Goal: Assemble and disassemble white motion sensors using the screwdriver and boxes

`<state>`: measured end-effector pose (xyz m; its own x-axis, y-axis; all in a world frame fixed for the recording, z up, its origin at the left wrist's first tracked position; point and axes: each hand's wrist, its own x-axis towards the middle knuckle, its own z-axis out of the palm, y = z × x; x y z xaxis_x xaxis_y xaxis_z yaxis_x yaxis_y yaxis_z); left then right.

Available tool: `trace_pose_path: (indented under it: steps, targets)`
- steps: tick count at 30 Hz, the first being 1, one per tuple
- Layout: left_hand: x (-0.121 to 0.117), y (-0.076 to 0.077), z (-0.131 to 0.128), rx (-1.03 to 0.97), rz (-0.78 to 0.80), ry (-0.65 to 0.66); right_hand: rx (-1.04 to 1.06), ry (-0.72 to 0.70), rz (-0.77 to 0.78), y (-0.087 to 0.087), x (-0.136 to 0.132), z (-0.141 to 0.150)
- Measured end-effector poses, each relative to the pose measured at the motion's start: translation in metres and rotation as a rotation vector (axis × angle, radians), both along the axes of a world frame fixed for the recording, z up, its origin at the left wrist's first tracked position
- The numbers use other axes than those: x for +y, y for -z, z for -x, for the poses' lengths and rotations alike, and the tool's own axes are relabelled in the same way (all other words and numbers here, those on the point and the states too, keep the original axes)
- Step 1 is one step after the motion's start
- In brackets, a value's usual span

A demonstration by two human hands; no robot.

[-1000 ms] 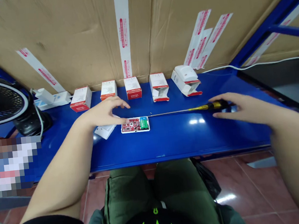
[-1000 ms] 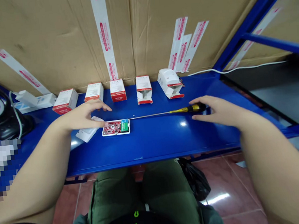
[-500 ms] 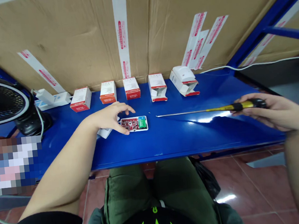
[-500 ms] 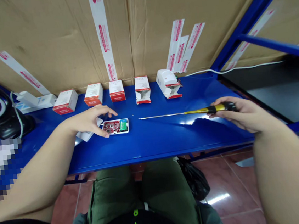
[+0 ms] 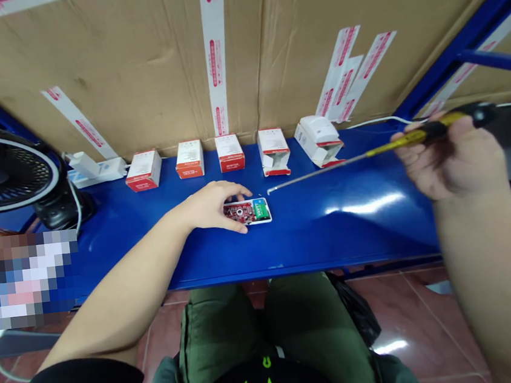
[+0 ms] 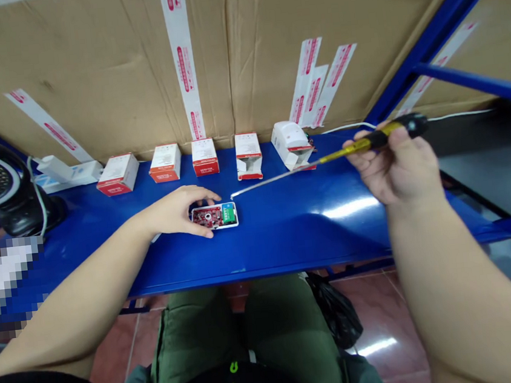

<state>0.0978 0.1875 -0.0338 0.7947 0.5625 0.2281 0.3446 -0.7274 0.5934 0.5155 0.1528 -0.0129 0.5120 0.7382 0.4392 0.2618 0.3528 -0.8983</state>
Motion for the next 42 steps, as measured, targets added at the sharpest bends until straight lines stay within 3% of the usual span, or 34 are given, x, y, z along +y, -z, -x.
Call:
trace_pose_path:
  steps: [2,4,10,16,21,26,31,35,38,42]
  targets:
    - [-0.002,0.0,-0.001,-0.149,0.032,-0.014,0.24,-0.01,-0.079,-0.011,0.015,0.018]
    - [-0.003,-0.001,-0.001,-0.293,0.08,-0.023,0.327,-0.072,-0.095,-0.023,0.028,0.037]
    - [-0.004,-0.003,-0.003,-0.457,0.38,-0.059,0.232,-0.314,-0.092,-0.058,0.064,0.079]
    - [-0.004,0.0,-0.008,-0.466,0.474,-0.095,0.163,-0.489,-0.17,-0.081,0.09,0.117]
    - [-0.003,0.003,-0.007,-0.486,0.418,-0.119,0.341,-0.702,-0.064,-0.076,0.086,0.182]
    - [-0.004,-0.001,-0.003,-0.427,0.449,-0.081,0.354,-0.912,-0.044,-0.067,0.068,0.228]
    - [-0.004,-0.007,0.002,-0.293,0.426,-0.003,0.388,-0.947,-0.019,-0.066,0.054,0.237]
    - [-0.001,-0.009,0.008,-0.206,0.363,0.06,0.377,-1.033,-0.093,-0.061,0.046,0.237]
    - [0.003,-0.009,0.013,-0.158,0.316,0.075,0.391,-1.021,-0.148,-0.059,0.042,0.237]
    - [0.004,-0.008,0.017,-0.097,0.284,0.058,0.402,-1.051,-0.086,-0.057,0.042,0.237]
